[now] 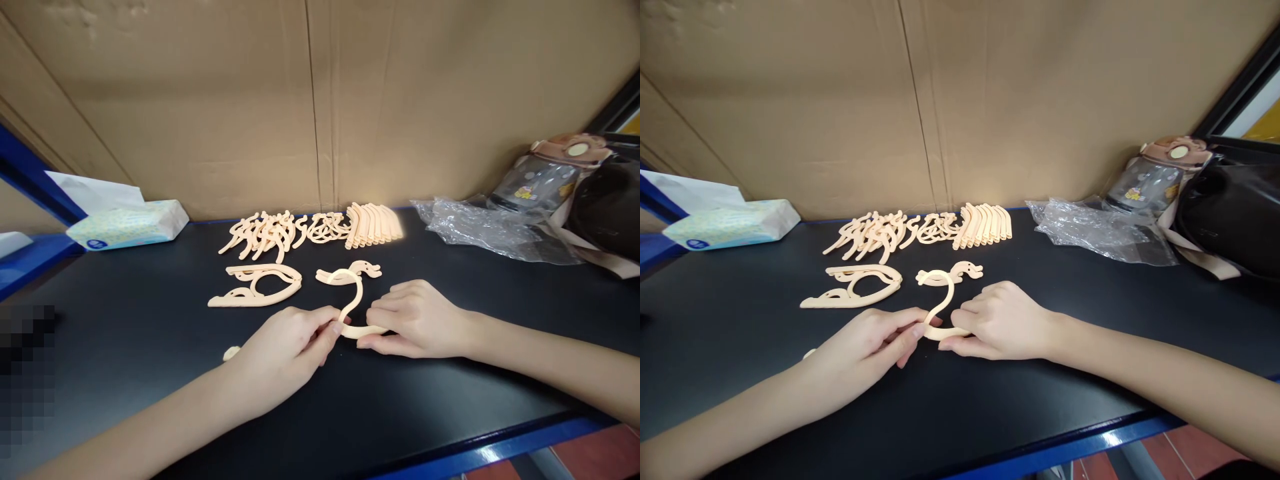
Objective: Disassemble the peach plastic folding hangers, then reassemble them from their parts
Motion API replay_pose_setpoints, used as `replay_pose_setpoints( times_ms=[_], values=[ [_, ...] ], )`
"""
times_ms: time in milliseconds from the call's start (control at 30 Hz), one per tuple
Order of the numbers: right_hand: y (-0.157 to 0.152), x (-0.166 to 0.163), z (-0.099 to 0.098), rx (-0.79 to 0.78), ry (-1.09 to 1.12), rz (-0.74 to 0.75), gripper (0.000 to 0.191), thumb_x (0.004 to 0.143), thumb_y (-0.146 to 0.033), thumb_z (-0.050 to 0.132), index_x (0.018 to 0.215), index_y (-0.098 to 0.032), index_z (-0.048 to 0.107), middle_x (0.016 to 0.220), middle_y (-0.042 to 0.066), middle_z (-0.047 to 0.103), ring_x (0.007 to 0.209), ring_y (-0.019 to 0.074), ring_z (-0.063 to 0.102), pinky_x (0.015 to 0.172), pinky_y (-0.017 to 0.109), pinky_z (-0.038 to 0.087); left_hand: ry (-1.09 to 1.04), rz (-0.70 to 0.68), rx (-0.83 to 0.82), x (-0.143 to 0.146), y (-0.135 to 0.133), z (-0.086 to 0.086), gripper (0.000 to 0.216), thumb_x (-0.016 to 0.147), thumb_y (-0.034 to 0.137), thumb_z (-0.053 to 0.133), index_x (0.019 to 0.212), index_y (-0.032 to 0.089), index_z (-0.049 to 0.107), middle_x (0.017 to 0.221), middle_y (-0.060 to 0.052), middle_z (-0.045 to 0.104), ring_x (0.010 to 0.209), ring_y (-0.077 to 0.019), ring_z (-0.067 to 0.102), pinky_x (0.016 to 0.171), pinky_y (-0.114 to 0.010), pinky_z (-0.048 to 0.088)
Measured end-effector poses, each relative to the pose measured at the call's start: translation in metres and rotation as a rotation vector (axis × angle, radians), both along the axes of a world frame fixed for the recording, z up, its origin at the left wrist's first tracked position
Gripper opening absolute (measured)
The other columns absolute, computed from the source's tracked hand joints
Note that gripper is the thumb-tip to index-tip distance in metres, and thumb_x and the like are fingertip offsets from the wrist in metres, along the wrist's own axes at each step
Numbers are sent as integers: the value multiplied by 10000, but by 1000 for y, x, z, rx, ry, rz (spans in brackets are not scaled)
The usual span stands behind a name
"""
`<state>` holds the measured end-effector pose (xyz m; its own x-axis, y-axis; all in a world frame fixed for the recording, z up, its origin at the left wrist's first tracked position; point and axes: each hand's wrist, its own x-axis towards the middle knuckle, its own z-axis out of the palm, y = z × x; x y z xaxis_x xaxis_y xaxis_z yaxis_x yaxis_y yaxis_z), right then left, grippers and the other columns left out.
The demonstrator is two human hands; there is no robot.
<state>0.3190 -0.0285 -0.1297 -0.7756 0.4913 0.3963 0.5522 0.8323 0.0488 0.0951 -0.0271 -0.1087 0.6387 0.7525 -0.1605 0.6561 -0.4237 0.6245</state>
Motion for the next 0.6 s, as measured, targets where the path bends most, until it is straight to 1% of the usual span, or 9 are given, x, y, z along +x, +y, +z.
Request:
replay_pose_setpoints(
  times_ms=[100,167,300,433,500,600],
  values=[
    [0,1,0,14,17,22,398,938,-425,415,654,-173,532,530,-31,516,459,89,403,515,250,250,17,-34,0,0,3,-2,325,901,460,423,719,197,476,530,82,329,465,-74,295,439,-216,211],
    [1,1,1,41,31,20,360,925,-417,443,684,-169,542,553,-27,517,480,94,404,518,252,261,15,-49,14,0,5,-4,321,887,463,451,712,196,472,527,84,307,468,-72,278,441,-215,205],
    [3,1,4,123,53,25,277,902,-355,473,732,-163,578,615,-3,534,577,121,440,560,259,312,10,-32,33,0,5,-6,370,892,490,434,669,196,407,501,86,297,461,-74,266,445,-216,203],
    [4,2,9,195,69,38,248,885,-347,507,750,-160,600,785,48,606,728,156,489,663,289,369,28,-18,83,0,3,-7,415,889,497,438,634,195,311,494,84,272,458,-82,256,446,-223,193],
    [5,3,10,212,77,41,233,881,-348,520,769,-163,609,843,57,612,773,162,494,707,304,385,37,-27,106,1,2,-7,405,897,501,420,648,201,309,498,83,287,454,-86,272,446,-224,197],
    [5,5,10,229,98,39,226,878,-354,531,795,-163,621,848,60,602,783,161,487,729,309,398,60,-39,151,2,1,-7,371,912,488,392,677,210,322,515,79,328,455,-93,315,454,-225,209]
  ],
)
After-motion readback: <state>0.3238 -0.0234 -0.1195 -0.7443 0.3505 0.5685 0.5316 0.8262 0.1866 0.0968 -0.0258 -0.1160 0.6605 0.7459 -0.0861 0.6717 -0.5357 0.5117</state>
